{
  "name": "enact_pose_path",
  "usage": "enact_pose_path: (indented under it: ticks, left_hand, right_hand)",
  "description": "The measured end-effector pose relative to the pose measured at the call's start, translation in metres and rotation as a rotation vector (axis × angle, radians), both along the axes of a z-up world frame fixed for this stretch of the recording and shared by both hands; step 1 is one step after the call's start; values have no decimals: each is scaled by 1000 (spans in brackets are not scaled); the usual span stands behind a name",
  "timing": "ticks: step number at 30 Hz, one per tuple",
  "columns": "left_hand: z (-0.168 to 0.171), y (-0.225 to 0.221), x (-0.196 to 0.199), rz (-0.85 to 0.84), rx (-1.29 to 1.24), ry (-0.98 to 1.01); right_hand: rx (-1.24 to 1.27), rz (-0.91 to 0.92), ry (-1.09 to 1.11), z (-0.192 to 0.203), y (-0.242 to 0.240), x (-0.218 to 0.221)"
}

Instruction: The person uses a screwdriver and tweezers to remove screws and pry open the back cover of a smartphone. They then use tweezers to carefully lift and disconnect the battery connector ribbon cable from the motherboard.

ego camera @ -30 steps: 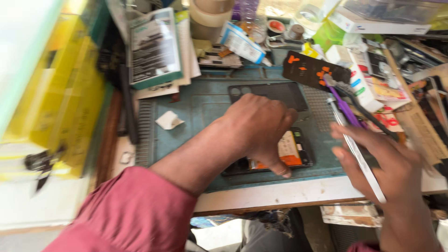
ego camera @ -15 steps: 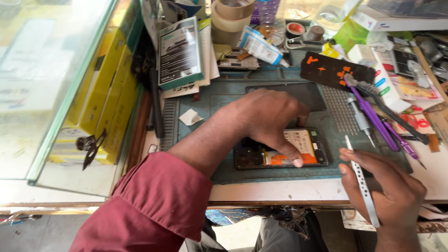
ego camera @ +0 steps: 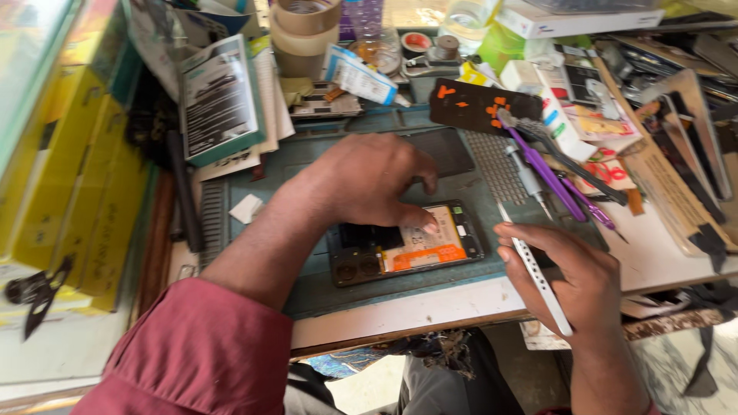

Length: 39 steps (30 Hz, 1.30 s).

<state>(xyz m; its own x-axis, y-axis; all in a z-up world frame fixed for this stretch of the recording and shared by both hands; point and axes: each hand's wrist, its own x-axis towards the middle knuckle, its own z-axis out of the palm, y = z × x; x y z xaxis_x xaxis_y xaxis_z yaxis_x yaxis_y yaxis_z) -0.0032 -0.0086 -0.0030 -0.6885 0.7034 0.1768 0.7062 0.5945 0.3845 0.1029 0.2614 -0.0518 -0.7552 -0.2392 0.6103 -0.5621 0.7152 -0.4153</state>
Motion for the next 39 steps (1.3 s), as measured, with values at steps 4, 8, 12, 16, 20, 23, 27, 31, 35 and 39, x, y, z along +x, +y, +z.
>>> enact_pose_path:
  ticks: [4, 8, 12, 16, 20, 23, 27, 31, 35, 39]
  left_hand:
    - [2, 1, -3, 31, -30, -37]
    - [5, 0, -5, 62, -64, -40]
    - [6, 1, -5, 109, -102, -42]
    - [7, -2, -5, 121, -109, -44]
    - [8, -1, -4, 125, -120, -46]
    - [9, 1, -4, 108, -130, -68]
    - [9, 5, -3, 38, -148, -84]
    - [9, 7, 3, 17, -142, -153]
    - [9, 11, 4, -8, -149, -124]
    - [11, 13, 9, -23, -108, -92]
  right_hand:
    - [-9, 5, -15, 1, 0, 0]
    - [-8, 2, -46, 1, 2, -2]
    - [-31, 9, -90, 0, 6, -3]
    - [-44, 24, -105, -3, 9, -5]
    - [-31, 18, -105, -2, 10, -3]
    - [-66, 31, -116, -3, 11, -3]
    - [-334, 91, -202, -8, 17, 0]
    - [-394, 168, -235, -12, 21, 7]
    - [-486, 219, -329, -12, 17, 7]
    - [-546, 248, -422, -17, 14, 3]
